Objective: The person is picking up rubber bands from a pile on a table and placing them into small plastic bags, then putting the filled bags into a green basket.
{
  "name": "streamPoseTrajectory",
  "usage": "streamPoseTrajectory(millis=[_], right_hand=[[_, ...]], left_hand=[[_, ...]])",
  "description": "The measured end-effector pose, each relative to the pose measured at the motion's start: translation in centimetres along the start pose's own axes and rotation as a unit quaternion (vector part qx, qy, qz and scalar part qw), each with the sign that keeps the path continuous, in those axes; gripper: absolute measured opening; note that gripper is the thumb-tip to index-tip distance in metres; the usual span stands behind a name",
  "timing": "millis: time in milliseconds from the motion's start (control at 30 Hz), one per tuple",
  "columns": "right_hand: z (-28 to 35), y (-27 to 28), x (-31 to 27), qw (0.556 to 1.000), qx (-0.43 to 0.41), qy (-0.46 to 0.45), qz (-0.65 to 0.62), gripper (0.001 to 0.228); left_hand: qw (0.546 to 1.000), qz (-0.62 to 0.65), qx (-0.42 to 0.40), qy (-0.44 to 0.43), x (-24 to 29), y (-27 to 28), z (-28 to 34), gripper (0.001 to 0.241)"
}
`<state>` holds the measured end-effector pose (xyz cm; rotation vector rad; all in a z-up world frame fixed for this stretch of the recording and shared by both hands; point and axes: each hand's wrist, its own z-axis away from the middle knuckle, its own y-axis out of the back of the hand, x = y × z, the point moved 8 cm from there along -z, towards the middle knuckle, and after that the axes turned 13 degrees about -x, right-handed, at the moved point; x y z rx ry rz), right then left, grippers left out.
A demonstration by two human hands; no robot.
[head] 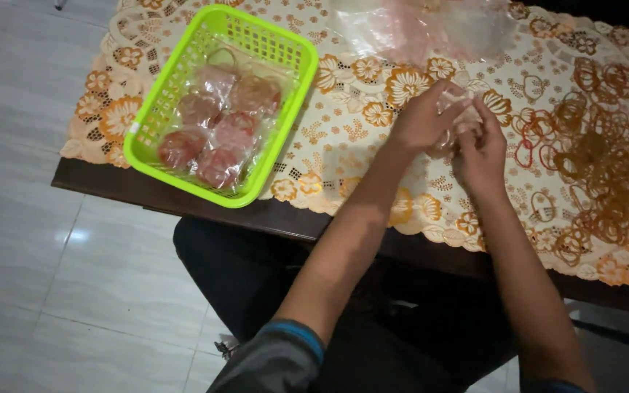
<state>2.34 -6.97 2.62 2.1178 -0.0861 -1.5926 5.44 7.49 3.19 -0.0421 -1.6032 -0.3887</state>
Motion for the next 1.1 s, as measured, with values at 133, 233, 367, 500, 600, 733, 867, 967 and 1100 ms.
streamPoseTrajectory(millis=[133, 233, 367, 500, 600, 733, 867, 967, 1100], right_hand=[[-0.5, -0.9, 0.8, 0.989, 0.027, -0.031, -0.14, 0.041], [-0.9, -1.9, 0.7, 0.977, 0.069, -0.052, -0.197, 0.034], [-3.2, -3.6, 1.9, 0.958, 0.098, -0.035, -0.269, 0.024], [-5.2, -7.0, -0.9, 0.968, 0.026, -0.03, -0.248, 0.026], [-6.9, -11.3, -7.5, 0.972, -0.081, -0.017, -0.22, 0.022], [-9.2, -18.0, -12.2, 0.959, -0.189, 0.022, -0.212, 0.028], [-11.2, -23.4, -14.4, 0.958, -0.249, 0.08, -0.121, 0.041], [-11.6, -24.9, -17.9, 0.966, -0.229, 0.036, 0.117, 0.038], [-12.4, -26.4, -15.3, 0.93, -0.233, 0.071, 0.275, 0.041]], left_hand=[[0.998, 0.053, -0.02, 0.018, -0.7, 1.0, 1.1, 0.048], [0.996, 0.066, -0.043, 0.042, 1.2, 3.0, 4.5, 0.071], [0.991, 0.105, -0.006, 0.082, 5.1, 6.1, 9.8, 0.074], [0.988, 0.085, 0.111, 0.06, 3.7, 9.9, 14.3, 0.064], [0.978, -0.01, 0.203, 0.046, 3.3, 14.4, 18.7, 0.056], [0.944, -0.159, 0.29, 0.01, 6.9, 20.5, 24.5, 0.035], [0.888, -0.292, 0.353, 0.04, 5.8, 25.0, 26.4, 0.022], [0.879, -0.307, 0.362, 0.05, 4.7, 27.4, 26.4, 0.026], [0.886, -0.317, 0.334, 0.06, 3.8, 27.6, 27.3, 0.033]])
